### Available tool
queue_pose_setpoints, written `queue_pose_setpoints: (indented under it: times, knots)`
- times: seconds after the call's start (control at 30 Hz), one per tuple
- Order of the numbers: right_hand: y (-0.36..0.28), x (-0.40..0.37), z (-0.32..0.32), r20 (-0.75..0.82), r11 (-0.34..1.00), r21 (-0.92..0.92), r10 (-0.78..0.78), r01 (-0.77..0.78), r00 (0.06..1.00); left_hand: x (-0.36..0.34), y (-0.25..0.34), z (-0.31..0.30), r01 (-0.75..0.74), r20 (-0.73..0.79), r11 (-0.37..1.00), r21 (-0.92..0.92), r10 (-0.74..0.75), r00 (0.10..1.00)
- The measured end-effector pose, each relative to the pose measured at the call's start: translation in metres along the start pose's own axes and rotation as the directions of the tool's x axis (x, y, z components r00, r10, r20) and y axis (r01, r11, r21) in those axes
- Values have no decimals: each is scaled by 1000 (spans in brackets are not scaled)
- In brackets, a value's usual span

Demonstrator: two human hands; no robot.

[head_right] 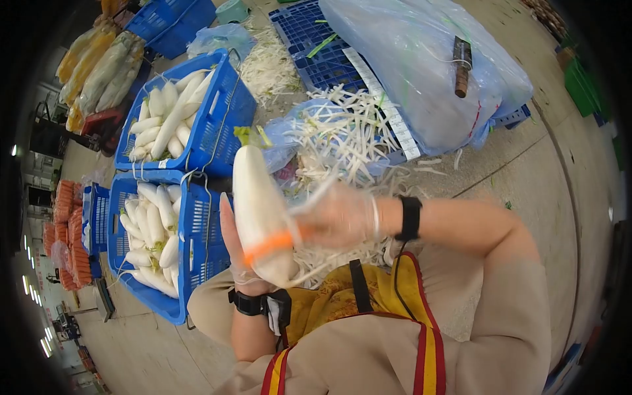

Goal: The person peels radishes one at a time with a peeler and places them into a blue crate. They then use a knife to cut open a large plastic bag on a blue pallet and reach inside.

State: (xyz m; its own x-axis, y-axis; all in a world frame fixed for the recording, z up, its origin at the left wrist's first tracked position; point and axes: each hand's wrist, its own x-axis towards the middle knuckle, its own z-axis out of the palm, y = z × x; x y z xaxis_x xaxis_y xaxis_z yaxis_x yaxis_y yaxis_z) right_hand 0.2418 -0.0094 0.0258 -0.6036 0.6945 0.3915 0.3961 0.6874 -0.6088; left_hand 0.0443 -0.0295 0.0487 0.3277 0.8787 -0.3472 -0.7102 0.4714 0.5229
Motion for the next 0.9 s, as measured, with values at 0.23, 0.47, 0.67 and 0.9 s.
queue_pose_setpoints:
  times: [0.23,0.47,0.67,0.9]
  knots:
    - [38,31,-8,-104,944,-200,246,-263,964,-3,-14,7,61,-44,998,-4,-61,997]
    - [0,1,3,33,989,91,-118,114,993,3,3,-19,35,70,993,-110,-28,997]
    - [44,25,-6,-36,942,-259,210,-212,977,-2,-11,4,111,-8,993,-30,-111,994]
    - [-9,-10,6,29,972,219,-91,83,995,0,4,-10,12,26,995,-100,-9,1000]
